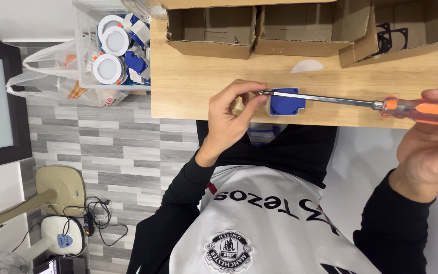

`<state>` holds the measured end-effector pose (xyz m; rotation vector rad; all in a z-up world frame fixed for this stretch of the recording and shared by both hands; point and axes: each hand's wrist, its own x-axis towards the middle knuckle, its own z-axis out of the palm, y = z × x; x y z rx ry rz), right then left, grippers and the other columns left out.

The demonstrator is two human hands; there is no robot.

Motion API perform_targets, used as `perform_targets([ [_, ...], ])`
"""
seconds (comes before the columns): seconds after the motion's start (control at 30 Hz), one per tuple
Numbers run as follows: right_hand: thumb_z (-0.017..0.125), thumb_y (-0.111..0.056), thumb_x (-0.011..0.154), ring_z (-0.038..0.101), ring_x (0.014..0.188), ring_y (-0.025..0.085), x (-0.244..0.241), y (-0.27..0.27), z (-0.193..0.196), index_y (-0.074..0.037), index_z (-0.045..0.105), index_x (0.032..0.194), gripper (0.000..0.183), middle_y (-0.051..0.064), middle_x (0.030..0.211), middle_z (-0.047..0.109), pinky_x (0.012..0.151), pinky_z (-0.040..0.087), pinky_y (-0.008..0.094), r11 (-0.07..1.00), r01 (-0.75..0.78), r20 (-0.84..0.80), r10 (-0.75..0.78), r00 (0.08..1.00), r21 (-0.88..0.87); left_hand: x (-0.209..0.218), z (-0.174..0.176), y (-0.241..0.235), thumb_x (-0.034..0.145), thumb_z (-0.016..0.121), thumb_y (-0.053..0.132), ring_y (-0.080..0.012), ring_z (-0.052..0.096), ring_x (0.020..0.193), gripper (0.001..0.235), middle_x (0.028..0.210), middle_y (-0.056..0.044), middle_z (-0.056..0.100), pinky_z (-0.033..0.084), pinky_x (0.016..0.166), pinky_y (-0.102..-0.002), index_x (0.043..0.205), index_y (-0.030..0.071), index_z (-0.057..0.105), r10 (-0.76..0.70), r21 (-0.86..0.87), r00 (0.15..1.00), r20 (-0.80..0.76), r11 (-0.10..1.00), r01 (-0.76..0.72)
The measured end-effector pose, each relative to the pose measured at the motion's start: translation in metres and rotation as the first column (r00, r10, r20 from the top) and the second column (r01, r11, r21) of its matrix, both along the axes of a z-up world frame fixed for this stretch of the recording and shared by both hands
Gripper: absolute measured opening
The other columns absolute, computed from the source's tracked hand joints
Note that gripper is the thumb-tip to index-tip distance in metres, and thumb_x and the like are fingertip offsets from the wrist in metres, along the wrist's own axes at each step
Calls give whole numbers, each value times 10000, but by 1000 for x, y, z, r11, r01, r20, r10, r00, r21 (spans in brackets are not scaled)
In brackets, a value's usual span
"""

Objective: Assembling an electrical socket by fitting a blue inner component into a white housing and using a screwdriver to fasten screws.

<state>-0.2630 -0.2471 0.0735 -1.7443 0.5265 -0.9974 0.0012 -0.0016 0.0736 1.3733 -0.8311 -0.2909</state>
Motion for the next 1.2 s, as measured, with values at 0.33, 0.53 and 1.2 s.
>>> perform_targets([
  [0.33,382,-479,1318,642,1107,513,-8,-5,6,160,533,1292,657,281,1501,508,1076,750,721,997,-75,-29,74,997,-21,0,4,1,1035,796,-43,-244,747,1011,197,1152,-113,769,630,928,-319,1202,60,780,65,-20,968,243,998,-62],
  [0.53,442,-414,1319,699,1054,615,-9,-13,17,209,515,1240,632,334,1440,519,1020,713,714,983,-156,-56,151,987,-97,-4,-11,-2,1036,767,-100,-255,763,974,266,1139,-107,783,635,886,-339,1236,77,777,50,-51,941,334,998,-35],
  [1.2,393,-271,1230,759,1061,558,46,16,116,382,515,1383,681,480,1276,621,956,701,544,916,-365,-250,320,914,-163,-10,-34,-15,1043,726,176,-361,603,1517,520,1621,-135,556,522,1272,-532,1531,112,558,-301,245,856,421,946,212],
])
